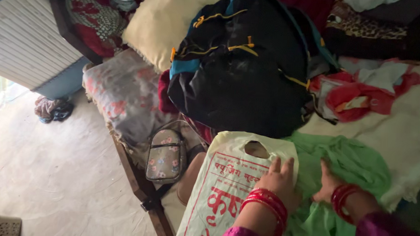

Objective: The person organizes laundry by picking up individual pieces of clothing and soft items from a bed, folding or bundling them by hand, and placing them into a plastic laundry basket.

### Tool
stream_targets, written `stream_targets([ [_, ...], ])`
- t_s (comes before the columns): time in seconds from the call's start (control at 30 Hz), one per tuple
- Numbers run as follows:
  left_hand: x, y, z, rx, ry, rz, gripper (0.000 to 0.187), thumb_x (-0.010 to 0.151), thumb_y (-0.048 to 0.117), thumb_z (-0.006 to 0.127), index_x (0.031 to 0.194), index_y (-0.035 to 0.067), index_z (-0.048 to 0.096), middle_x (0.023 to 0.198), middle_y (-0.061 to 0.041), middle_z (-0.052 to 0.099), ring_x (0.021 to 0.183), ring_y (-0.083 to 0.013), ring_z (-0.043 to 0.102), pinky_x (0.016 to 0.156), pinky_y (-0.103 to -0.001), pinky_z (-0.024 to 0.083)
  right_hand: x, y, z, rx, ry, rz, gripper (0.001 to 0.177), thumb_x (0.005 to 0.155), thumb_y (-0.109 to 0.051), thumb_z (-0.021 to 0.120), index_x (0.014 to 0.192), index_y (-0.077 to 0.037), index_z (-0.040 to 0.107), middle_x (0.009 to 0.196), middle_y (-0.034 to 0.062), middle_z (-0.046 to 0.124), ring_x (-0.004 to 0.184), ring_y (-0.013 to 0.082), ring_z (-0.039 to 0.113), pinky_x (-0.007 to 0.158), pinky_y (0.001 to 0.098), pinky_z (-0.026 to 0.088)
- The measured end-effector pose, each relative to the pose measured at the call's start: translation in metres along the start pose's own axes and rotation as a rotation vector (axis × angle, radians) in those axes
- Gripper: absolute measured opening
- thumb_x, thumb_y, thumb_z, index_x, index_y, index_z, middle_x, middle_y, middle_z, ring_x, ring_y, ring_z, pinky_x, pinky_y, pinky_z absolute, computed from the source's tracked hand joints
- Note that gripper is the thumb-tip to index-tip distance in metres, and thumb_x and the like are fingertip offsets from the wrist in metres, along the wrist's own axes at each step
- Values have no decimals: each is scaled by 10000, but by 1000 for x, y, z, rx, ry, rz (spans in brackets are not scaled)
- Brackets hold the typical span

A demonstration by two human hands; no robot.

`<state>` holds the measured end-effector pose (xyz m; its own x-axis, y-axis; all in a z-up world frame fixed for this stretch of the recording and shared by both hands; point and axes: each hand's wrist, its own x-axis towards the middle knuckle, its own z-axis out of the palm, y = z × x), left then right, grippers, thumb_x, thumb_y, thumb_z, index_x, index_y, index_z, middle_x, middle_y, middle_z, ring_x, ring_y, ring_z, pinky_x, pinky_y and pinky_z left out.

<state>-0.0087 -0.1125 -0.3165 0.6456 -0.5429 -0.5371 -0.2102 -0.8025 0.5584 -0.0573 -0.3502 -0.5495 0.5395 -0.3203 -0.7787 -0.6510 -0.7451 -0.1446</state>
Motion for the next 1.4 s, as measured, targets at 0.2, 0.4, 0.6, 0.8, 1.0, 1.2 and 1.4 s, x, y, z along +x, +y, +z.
stream_targets([
  [0.2,-10,-7,-8,7,-21,52,865,831,254,730,1576,106,316,1551,-231,436,1304,-453,549,1028,-508,498,-11,-16,-10,-204,119,33,480,868,-254,750,1319,-101,692,1249,160,710,1143,309,712,978,439,584],
  [0.4,-25,21,-53,-16,79,128,932,835,267,740,1601,95,238,1583,-249,371,1299,-436,550,1020,-482,499,-105,-83,-150,207,336,-200,394,796,-338,772,1001,-2,778,976,203,797,910,315,755,869,433,576],
  [0.6,-67,64,-139,-95,254,187,825,819,257,734,1508,84,317,1297,-238,625,1168,-422,635,956,-492,527,-234,-161,-251,869,-11,-683,253,781,-88,651,991,5,759,856,100,762,752,191,698,713,361,569],
  [0.8,-121,76,-215,-173,584,186,455,832,281,740,1250,160,605,1087,-197,738,1067,-415,687,890,-510,550,-348,-217,-310,942,-136,-1054,259,836,-51,607,1046,18,743,904,107,774,790,197,696,747,357,562],
  [1.0,-158,45,-278,-212,960,38,371,827,143,664,1190,176,595,1068,-200,723,1050,-422,673,901,-515,538,-457,-267,-341,1082,225,-1190,415,863,-113,546,1263,-102,656,1091,79,725,948,200,694,821,365,556],
  [1.2,-211,28,-332,-153,1182,171,266,828,124,607,1083,126,682,1010,-215,735,1006,-435,684,875,-530,531,-452,-312,-336,200,1007,-1259,537,786,-188,794,1267,-42,605,1148,124,664,1062,238,637,904,382,503],
  [1.4,-284,47,-341,-8,1033,191,314,779,151,652,1073,155,763,1010,-222,722,979,-400,704,865,-496,559,-495,-360,-273,306,325,-1386,519,772,-165,771,1262,-109,606,1039,76,777,963,188,751,850,348,593],
])
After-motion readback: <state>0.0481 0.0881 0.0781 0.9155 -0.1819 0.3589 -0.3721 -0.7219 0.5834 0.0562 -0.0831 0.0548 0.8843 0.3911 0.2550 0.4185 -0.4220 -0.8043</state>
